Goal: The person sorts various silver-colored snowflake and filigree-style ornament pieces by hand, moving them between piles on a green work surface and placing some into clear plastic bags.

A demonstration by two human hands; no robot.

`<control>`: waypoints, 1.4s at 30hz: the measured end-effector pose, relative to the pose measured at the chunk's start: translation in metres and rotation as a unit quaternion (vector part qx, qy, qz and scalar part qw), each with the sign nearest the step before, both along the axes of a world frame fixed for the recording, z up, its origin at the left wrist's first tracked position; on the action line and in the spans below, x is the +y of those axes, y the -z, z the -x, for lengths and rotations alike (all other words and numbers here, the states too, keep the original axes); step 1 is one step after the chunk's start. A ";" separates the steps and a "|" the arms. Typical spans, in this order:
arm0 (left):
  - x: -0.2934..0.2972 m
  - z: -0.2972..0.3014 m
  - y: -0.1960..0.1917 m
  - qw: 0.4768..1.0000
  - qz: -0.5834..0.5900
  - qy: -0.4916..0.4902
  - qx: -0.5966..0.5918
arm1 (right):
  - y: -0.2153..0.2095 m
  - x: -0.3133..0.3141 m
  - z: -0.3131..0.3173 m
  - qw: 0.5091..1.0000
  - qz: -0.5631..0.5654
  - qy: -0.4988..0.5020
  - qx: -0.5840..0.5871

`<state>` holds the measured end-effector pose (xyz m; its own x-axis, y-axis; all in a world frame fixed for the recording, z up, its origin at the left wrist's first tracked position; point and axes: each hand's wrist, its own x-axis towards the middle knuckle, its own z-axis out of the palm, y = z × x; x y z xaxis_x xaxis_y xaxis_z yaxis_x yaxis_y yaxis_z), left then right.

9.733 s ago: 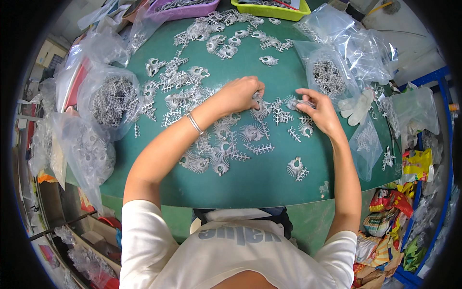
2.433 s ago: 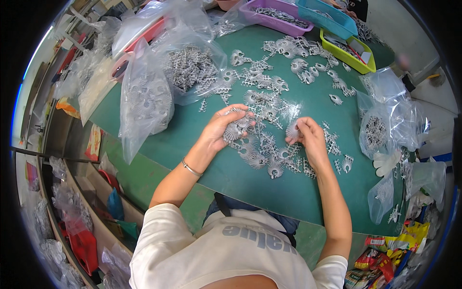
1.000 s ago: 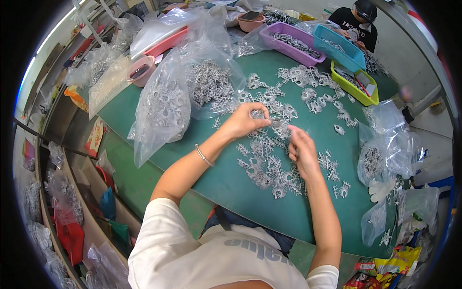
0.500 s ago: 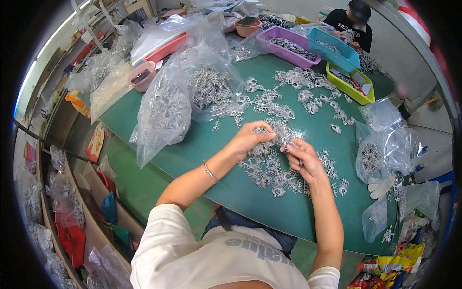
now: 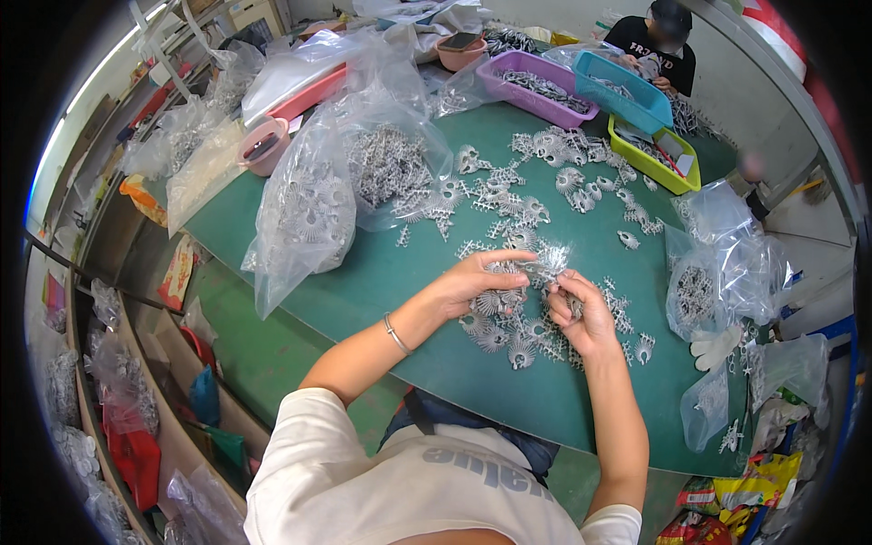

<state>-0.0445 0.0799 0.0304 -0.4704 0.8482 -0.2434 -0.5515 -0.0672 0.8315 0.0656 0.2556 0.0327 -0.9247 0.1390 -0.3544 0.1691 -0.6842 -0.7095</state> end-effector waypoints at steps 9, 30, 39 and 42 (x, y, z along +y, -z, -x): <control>0.006 -0.024 0.012 0.856 0.050 -0.229 0.461 | 0.004 -0.015 -0.006 0.979 -0.196 0.046 0.037; -0.005 0.069 0.020 0.764 0.242 -0.139 0.582 | 0.035 -0.016 0.076 0.585 -0.811 -0.002 0.001; 0.031 0.111 0.015 0.720 0.246 -0.129 0.636 | 0.023 0.028 0.054 0.828 -0.561 -0.004 -0.016; 0.043 0.117 0.025 0.706 0.269 -0.110 0.646 | 0.015 0.030 0.046 0.835 -0.547 -0.015 -0.052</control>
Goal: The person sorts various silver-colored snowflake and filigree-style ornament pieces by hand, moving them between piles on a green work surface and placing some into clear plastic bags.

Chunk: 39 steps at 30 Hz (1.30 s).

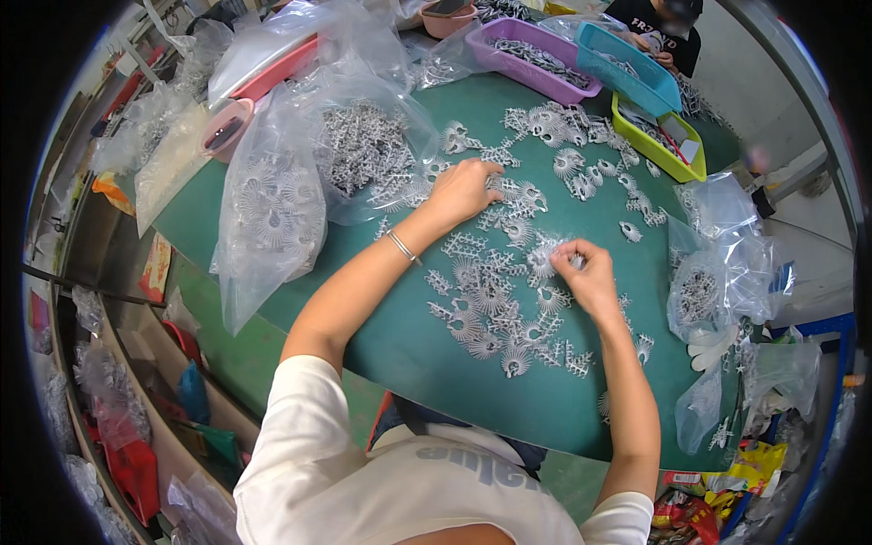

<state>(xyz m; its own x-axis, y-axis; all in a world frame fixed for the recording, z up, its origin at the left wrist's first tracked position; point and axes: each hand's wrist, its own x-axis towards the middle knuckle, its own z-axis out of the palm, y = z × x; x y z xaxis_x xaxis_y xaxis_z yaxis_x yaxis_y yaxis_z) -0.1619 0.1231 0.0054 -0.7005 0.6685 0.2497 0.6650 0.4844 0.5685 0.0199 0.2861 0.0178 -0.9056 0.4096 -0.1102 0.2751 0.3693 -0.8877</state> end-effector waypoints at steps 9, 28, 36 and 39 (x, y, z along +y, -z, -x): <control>-0.003 -0.018 -0.005 0.999 0.018 -0.042 0.017 | 0.007 0.023 -0.016 0.995 -0.093 0.002 0.039; -0.031 -0.092 -0.013 0.979 -0.135 0.067 -0.140 | 0.000 0.005 -0.029 0.967 -0.239 0.064 0.055; -0.029 -0.096 -0.003 0.962 -0.196 0.075 -0.173 | 0.004 0.000 -0.023 0.956 -0.260 0.108 0.079; -0.030 -0.096 0.001 0.958 -0.219 0.069 -0.170 | 0.004 -0.014 -0.025 0.960 -0.261 0.068 0.074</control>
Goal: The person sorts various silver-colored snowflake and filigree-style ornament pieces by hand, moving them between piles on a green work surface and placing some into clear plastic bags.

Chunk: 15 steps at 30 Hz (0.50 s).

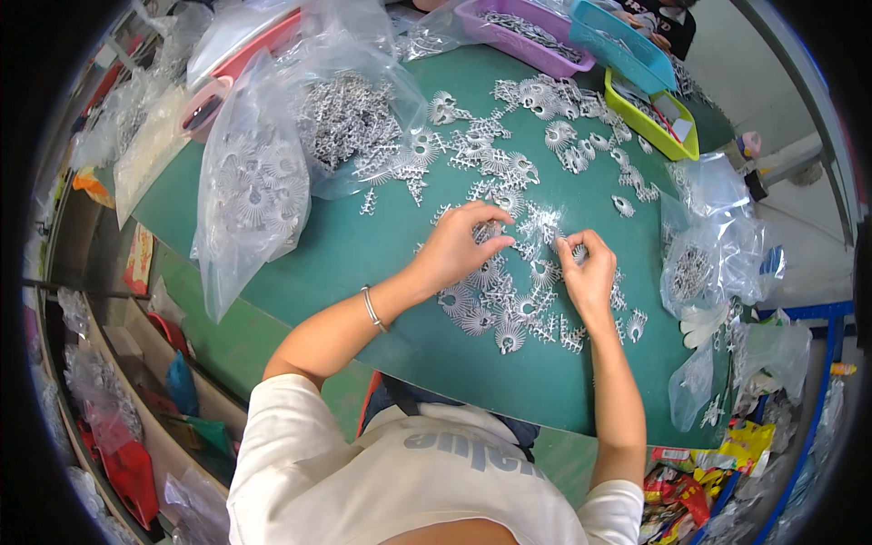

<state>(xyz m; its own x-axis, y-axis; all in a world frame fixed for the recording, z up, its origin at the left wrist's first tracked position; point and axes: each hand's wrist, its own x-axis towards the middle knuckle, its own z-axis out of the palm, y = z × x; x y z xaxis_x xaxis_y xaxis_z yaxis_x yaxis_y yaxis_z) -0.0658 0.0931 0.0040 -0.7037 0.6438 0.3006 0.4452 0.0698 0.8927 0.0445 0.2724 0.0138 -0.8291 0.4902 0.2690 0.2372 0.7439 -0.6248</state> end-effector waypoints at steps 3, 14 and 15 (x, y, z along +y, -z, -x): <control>0.001 -0.006 -0.002 0.998 -0.030 0.002 -0.049 | -0.004 -0.018 -0.001 0.996 0.066 -0.013 0.055; -0.005 -0.007 0.000 0.974 -0.054 0.092 -0.198 | -0.017 -0.055 -0.005 0.981 -0.010 -0.093 0.169; -0.005 -0.007 0.000 0.963 -0.065 0.103 -0.242 | -0.016 -0.056 -0.005 0.978 -0.027 -0.097 0.181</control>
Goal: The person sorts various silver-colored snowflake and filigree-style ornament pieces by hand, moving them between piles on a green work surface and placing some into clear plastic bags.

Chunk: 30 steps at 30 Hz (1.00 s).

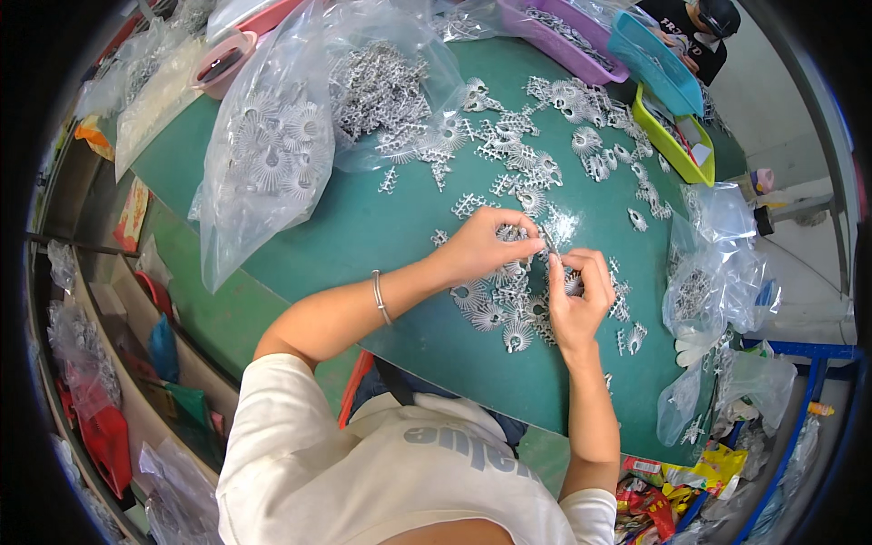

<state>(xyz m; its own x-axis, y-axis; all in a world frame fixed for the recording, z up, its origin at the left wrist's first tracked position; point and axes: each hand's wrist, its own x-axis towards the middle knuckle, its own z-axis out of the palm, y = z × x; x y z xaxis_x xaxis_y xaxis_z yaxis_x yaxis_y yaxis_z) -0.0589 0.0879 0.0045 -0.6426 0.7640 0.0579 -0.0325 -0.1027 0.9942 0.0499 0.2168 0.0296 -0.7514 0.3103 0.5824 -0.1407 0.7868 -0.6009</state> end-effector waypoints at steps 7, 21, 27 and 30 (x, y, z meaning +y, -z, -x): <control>0.000 -0.010 -0.004 0.988 0.009 -0.087 0.130 | 0.009 -0.004 0.001 0.995 -0.095 0.026 0.035; 0.003 -0.011 0.003 0.994 0.004 0.002 -0.108 | 0.011 0.006 -0.002 0.988 0.106 0.101 0.051; -0.009 0.003 -0.019 0.981 0.129 -0.084 0.117 | 0.017 0.032 -0.006 0.685 0.724 -0.079 0.027; -0.011 0.016 -0.013 0.995 0.055 -0.058 0.060 | 0.007 0.033 -0.003 0.590 0.807 -0.021 0.019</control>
